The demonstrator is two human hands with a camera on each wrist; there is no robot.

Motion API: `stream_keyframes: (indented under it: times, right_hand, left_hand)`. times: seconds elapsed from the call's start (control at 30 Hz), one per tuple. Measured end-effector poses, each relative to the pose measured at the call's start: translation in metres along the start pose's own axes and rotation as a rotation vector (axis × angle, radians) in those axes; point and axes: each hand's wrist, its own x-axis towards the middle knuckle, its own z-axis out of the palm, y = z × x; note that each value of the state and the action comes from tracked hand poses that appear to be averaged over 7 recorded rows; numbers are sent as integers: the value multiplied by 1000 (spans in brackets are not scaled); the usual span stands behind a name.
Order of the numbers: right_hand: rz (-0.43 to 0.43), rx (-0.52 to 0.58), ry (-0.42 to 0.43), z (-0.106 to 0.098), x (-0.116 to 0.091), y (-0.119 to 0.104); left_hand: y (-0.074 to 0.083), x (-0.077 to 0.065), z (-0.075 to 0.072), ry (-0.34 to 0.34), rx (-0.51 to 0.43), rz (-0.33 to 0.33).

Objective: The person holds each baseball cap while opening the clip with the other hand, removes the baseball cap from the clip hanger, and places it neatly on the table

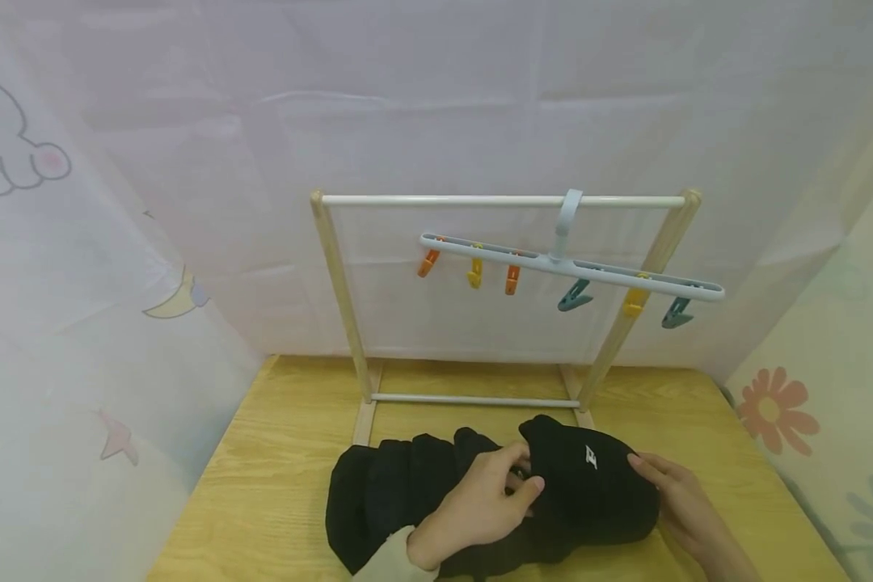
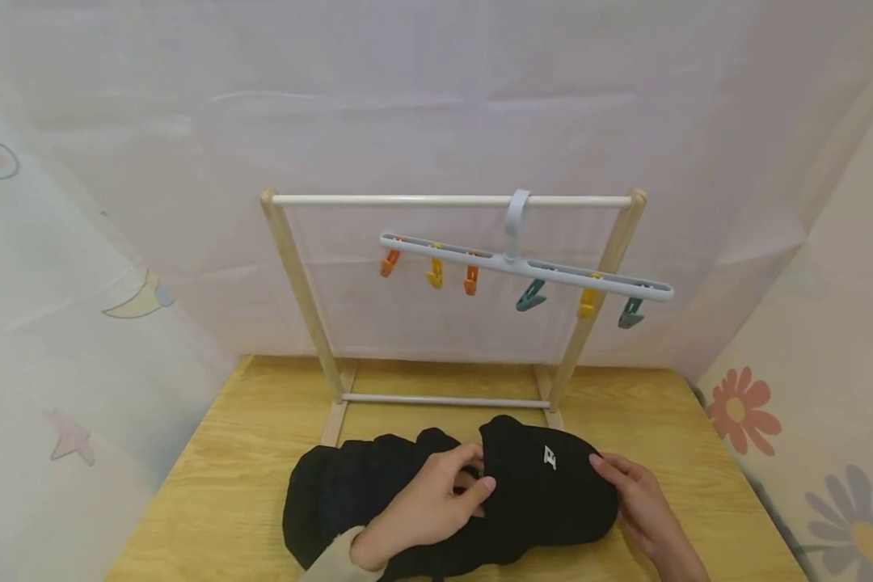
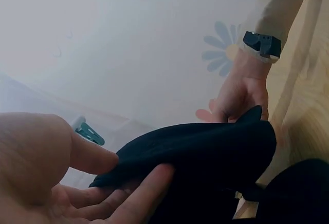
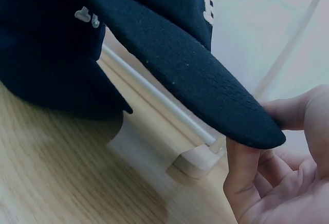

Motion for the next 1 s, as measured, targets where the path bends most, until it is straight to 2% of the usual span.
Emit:
stream_keyframes:
  times: [0.2, 0.4, 0.67, 0.8, 0.87, 1.0]
  right_hand:
    - [-10, -18, 11, 10, 10, 4]
    - [25, -40, 12, 20, 17, 8]
    - [10, -300, 49, 30, 25, 11]
    - [13, -375, 55, 33, 29, 14]
    - [-10, -456, 50, 35, 30, 14]
    - [-38, -540, 48, 40, 31, 11]
  left_hand:
    - [-2, -3, -7, 4, 82, -22]
    - [-4, -8, -16, -16, 127, -116]
    - [1, -15, -26, -48, 59, -221]
    - [-1, -18, -29, -44, 32, -240]
    - [-2, -19, -29, -46, 23, -241]
    - [-3, -23, -31, -46, 7, -250]
